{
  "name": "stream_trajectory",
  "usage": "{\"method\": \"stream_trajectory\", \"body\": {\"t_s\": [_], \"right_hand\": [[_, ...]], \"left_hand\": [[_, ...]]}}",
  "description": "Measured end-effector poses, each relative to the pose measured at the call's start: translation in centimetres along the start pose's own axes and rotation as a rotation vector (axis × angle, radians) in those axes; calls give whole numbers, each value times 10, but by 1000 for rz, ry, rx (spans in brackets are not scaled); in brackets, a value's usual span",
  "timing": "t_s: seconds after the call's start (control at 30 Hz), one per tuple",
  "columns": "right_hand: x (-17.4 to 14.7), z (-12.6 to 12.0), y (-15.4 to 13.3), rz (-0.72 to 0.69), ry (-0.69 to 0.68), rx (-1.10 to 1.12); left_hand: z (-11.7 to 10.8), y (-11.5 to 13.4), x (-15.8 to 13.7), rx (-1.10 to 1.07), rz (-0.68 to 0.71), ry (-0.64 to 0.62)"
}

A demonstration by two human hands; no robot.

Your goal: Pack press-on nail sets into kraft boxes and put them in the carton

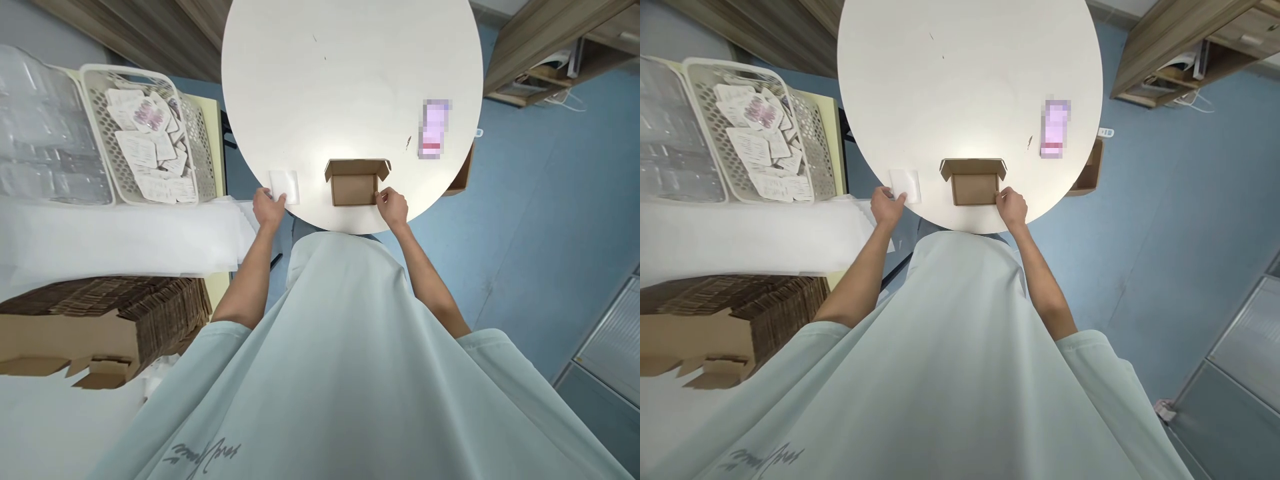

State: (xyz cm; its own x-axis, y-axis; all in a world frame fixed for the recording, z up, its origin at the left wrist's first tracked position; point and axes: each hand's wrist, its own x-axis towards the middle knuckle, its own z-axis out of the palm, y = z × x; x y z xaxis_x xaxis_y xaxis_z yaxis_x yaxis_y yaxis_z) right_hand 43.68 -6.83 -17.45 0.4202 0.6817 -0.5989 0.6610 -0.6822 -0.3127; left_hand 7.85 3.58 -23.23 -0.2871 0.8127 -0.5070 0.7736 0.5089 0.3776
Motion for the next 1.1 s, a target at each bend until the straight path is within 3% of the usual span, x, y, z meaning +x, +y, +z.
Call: {"method": "stream_trajectory", "body": {"t_s": [0.3,0.5,0.63,0.77,0.87,1.1], "right_hand": [[-14,3,-9,-33,-23,26],[-15,1,-20,-122,-28,92],[-23,1,-22,-177,-135,329],[-36,5,-23,-148,-345,640],[-41,12,-24,-125,-452,803],[-27,9,-17,-117,-345,901]], "left_hand": [[-3,13,12,12,-34,-49],[0,35,-16,-151,30,-49],[-1,36,-55,-259,-33,-171],[-2,31,-97,-512,-130,-368],[6,38,-118,-700,-130,-491],[37,81,-120,-766,-38,-577]]}}
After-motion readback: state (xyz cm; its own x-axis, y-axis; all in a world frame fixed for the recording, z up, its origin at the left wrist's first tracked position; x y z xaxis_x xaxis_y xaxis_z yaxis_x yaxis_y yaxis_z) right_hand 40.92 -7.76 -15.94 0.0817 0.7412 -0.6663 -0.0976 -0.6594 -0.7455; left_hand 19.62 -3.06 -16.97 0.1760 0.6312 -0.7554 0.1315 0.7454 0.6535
